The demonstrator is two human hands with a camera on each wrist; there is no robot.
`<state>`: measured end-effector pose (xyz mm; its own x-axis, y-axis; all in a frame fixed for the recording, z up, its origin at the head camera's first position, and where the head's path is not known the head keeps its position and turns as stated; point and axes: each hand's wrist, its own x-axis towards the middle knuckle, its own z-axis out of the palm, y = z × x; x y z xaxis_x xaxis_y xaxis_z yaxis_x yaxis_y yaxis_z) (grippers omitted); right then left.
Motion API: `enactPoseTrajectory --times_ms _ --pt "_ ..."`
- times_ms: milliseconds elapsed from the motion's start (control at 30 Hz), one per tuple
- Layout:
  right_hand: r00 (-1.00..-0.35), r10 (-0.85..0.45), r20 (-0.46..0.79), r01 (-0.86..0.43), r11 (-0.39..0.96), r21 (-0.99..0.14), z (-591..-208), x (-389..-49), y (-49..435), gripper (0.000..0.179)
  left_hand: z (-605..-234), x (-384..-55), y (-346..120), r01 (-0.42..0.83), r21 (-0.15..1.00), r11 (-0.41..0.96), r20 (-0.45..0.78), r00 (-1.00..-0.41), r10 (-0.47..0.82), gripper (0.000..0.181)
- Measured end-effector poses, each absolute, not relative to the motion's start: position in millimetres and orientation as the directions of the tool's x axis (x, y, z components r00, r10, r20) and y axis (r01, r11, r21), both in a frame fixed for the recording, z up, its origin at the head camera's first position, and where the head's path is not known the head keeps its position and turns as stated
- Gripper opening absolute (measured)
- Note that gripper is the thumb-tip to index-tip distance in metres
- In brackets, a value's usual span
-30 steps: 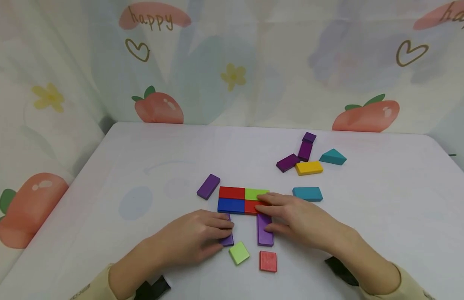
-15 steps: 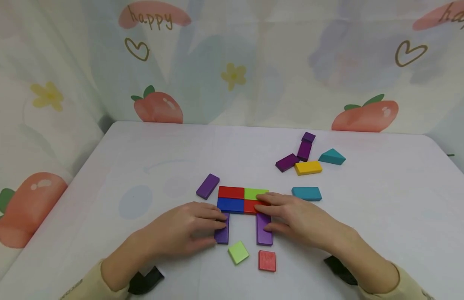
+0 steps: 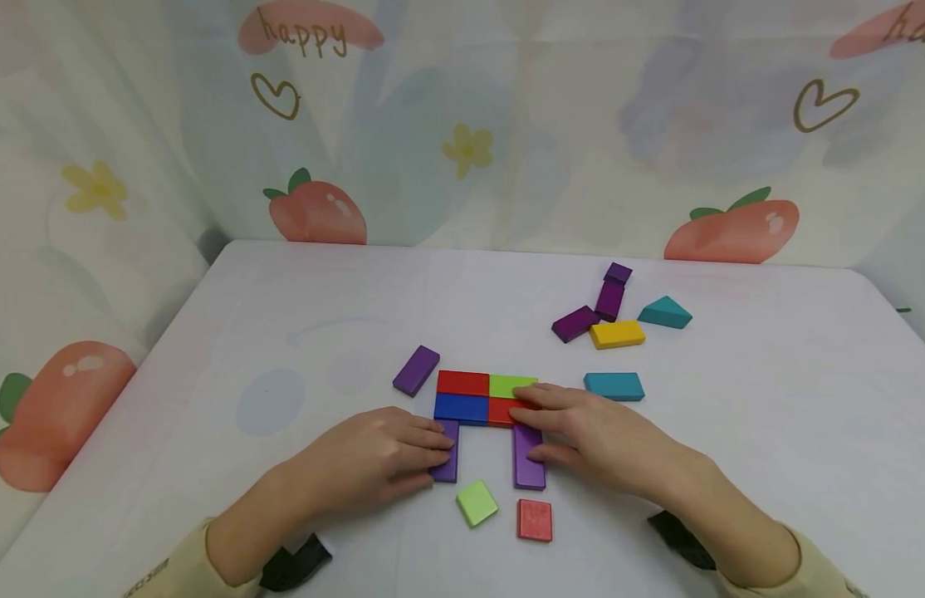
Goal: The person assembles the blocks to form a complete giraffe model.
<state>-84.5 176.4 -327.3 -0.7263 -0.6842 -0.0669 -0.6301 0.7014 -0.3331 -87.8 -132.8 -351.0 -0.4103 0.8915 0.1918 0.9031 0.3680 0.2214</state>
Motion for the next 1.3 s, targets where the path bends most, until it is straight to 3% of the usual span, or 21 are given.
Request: enactPoseTrajectory --times_ms 733,1000,1300 --pt "-0.735 -0.673 -0.085 -0.617 0.715 -0.329 -330 -84 173 0.053 -347 -81 -130 0.880 0.254 0.401 0.203 -0.454 0.868 0.031" --pt "-0.739 -0.667 -0.092 -0.608 0.719 -0.336 -328 -85 173 0.053 -349 -57 -107 0.922 0.182 0.342 0.328 -0.385 0.863 0.039" --pt "-0.742 -0.666 -0.076 -0.611 0.719 -0.330 -328 -85 175 0.053 -349 -47 -92 0.917 0.004 0.399 0.310 -0.380 0.871 0.033"
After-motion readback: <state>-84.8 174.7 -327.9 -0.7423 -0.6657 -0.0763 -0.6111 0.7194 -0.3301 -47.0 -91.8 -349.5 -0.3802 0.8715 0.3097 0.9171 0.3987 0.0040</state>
